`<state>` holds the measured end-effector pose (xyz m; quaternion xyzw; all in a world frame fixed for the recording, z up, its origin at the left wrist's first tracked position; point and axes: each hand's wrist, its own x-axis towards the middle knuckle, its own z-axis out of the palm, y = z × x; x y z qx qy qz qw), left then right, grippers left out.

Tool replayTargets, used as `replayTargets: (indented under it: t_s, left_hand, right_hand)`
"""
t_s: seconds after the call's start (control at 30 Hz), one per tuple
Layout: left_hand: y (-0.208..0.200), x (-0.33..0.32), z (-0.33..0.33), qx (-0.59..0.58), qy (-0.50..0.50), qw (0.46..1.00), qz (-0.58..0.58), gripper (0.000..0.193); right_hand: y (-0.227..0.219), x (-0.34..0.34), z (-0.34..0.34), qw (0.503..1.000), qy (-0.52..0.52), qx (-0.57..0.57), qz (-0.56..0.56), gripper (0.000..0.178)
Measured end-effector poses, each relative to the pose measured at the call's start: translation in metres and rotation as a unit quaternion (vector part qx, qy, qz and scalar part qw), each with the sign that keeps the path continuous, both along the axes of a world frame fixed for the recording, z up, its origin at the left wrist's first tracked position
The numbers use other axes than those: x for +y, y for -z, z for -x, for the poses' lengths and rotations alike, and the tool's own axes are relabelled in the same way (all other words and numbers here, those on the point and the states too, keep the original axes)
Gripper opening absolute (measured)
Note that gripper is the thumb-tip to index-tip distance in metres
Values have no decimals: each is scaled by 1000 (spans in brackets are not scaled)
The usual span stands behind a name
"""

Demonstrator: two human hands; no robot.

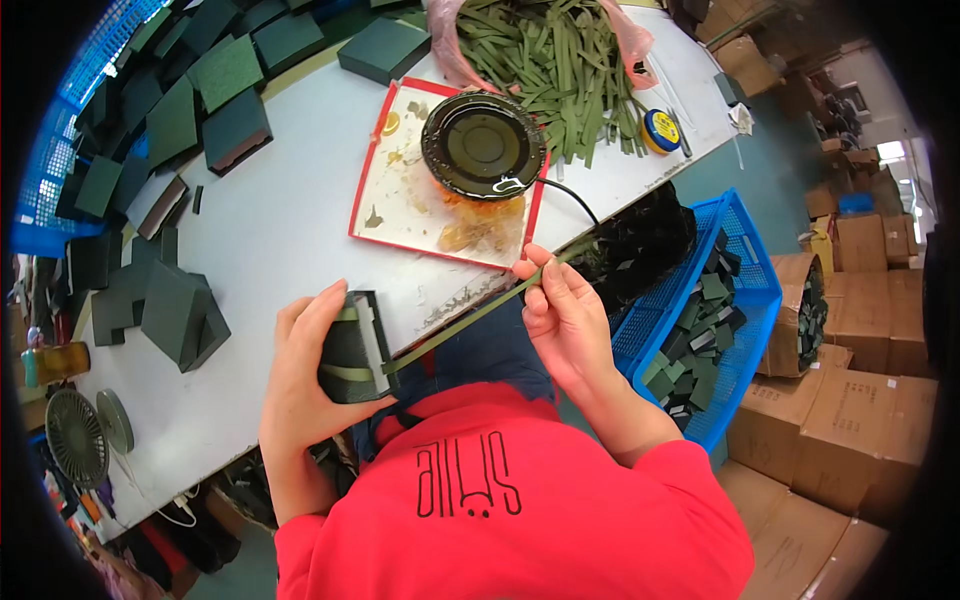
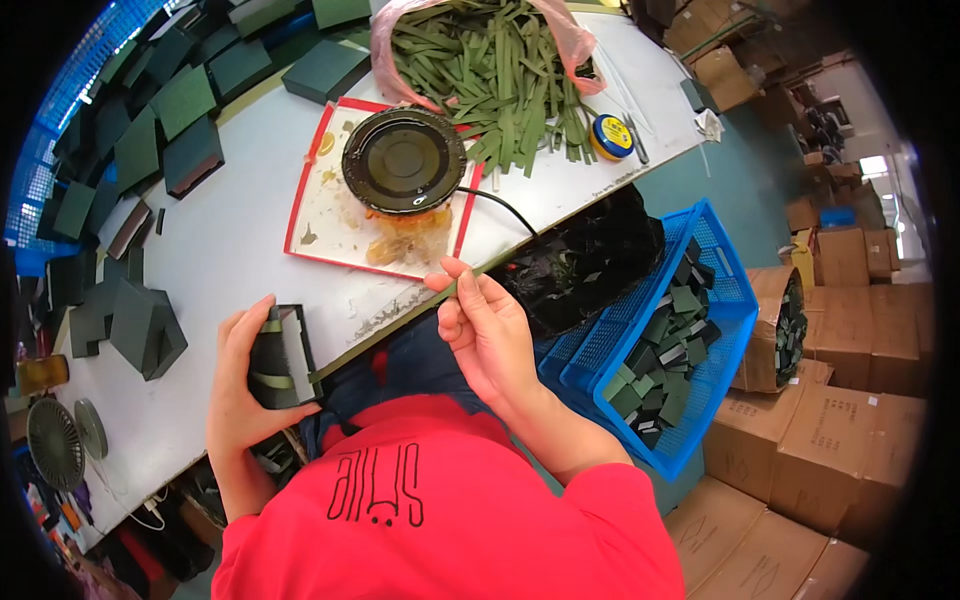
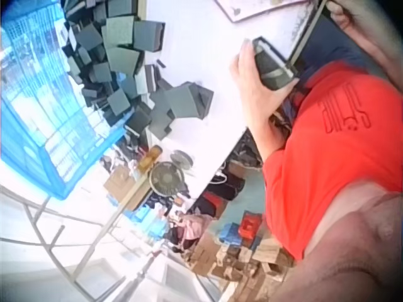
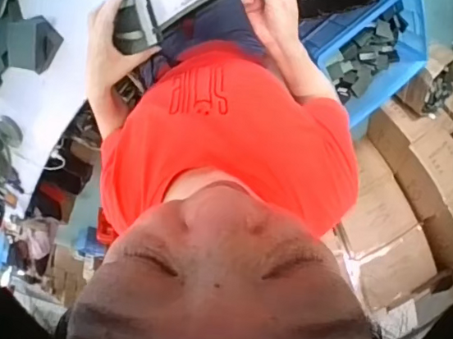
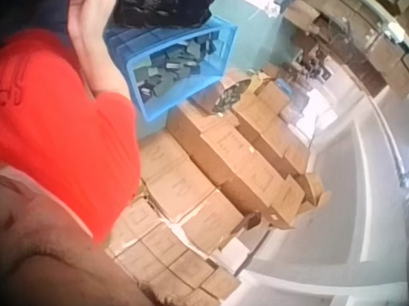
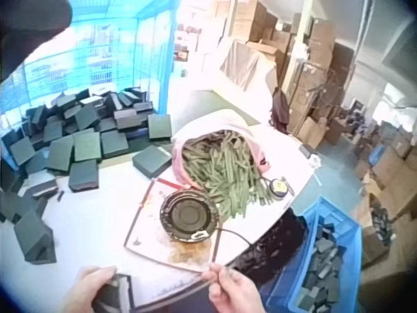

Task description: The person attaches green fabric handles to small green boxes using a hot glue gun. They pick up a box, apply glue to the handle attachment points, and press the handle into place. The process is repeated for multiple boxes on a white workbench.

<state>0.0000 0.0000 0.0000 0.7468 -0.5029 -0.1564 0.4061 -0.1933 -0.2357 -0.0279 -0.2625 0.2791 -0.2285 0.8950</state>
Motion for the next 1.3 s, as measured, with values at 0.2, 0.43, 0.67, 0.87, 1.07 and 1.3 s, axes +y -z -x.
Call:
replayTargets:
  t_s: [0.2,0.43,0.67,0.87,1.07,1.3]
  left_hand:
    - [6,3,5,-1,-24,1000,0,110]
    - [0,0,1,-22,-24,999,-17,108]
    - [-3,-15,3,-35,6,999,-12,104]
    - [-2,-21,5,-40,12,999,-3,101]
    - [-2,-22,6,-48,12,999,-5,100]
    - [-1,-20,6,-54,11,998,-10,100]
  right_hand:
    - [-10,-9,-2,998,39,17,40,28]
    - [-12,-23,-21,995,19,14,92,16]
    - [-6,-38,-40,967,-32,98,233,25]
    - [-8,-41,-50,961,-31,121,247,25]
    - [-8,-43,-57,960,-27,146,240,23]
    - [-10,-45,-59,967,-34,150,205,21]
